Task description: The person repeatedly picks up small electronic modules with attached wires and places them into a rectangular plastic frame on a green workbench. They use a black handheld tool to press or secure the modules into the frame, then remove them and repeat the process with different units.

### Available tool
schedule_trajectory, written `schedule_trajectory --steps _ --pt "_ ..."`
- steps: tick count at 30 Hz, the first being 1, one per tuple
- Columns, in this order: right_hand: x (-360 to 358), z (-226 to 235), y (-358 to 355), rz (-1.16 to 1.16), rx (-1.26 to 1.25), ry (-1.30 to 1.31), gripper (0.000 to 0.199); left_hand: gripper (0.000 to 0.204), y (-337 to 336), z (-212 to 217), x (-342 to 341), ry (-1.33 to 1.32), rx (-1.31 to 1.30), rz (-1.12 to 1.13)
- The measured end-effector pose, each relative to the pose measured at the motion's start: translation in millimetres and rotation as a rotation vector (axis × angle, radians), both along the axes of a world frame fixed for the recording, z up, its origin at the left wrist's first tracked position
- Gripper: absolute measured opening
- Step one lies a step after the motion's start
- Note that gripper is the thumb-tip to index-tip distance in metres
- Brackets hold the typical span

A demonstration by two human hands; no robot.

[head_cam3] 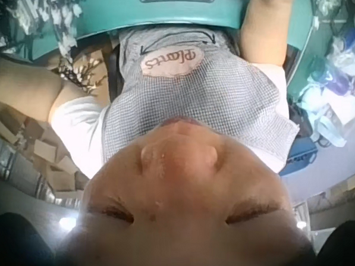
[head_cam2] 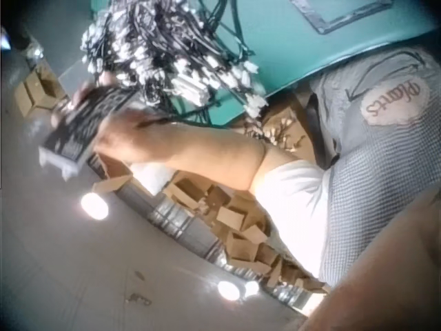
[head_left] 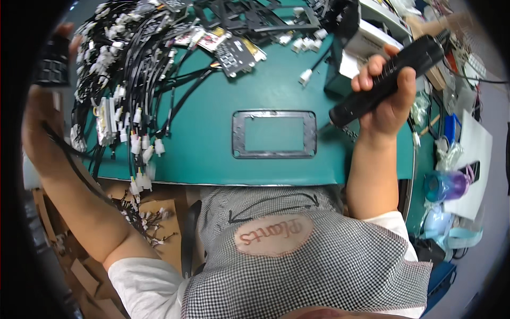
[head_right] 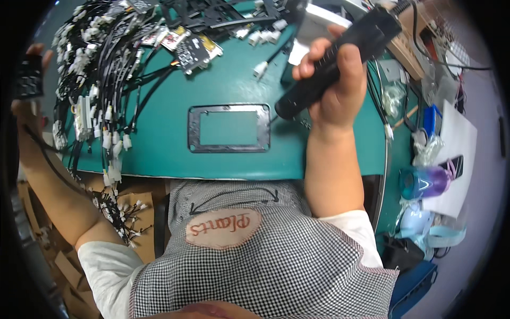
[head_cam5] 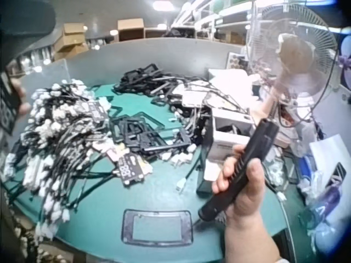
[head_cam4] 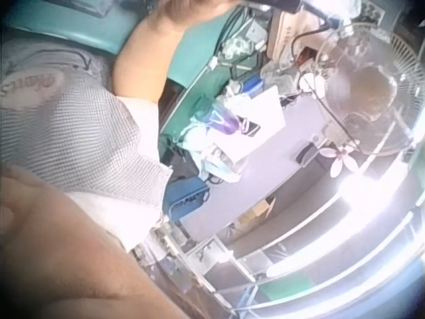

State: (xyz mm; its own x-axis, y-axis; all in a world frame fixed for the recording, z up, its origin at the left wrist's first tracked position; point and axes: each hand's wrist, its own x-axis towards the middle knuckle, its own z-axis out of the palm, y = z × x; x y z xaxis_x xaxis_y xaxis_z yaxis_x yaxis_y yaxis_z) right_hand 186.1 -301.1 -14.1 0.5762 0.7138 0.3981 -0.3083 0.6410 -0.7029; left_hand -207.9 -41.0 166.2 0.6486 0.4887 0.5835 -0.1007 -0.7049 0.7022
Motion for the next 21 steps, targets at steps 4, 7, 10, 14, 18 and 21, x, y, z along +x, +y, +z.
schedule_trajectory --steps 4,7,10,14,18,21 --pt "12.8 -4.2 -2.7 -0.059 0.025 -0.013 0.057 0.075 -106.1 -86.5 78.3 0.384 0.207 -0.01" --pt "24.0 -8.4 -2.6 -0.06 0.0 -0.019 0.059 0.074 -160.6 -123.7 107.9 0.684 0.3 -0.002" --pt "29.0 -10.6 -2.3 -0.052 0.027 -0.024 0.061 0.058 -181.5 -169.5 122.6 0.651 0.37 0.052" --pt "20.1 -14.9 7.4 -0.129 0.128 -0.039 0.054 0.053 -183.9 -190.2 137.2 0.646 0.458 0.022" --pt "40.0 -36.4 15.9 -0.057 0.244 0.286 0.053 0.047 -182.4 -191.8 137.2 0.65 0.536 0.071" --pt "10.2 -3.8 4.6 -0.078 0.165 0.219 0.054 0.044 -176.4 -191.2 135.3 0.671 0.449 0.039"
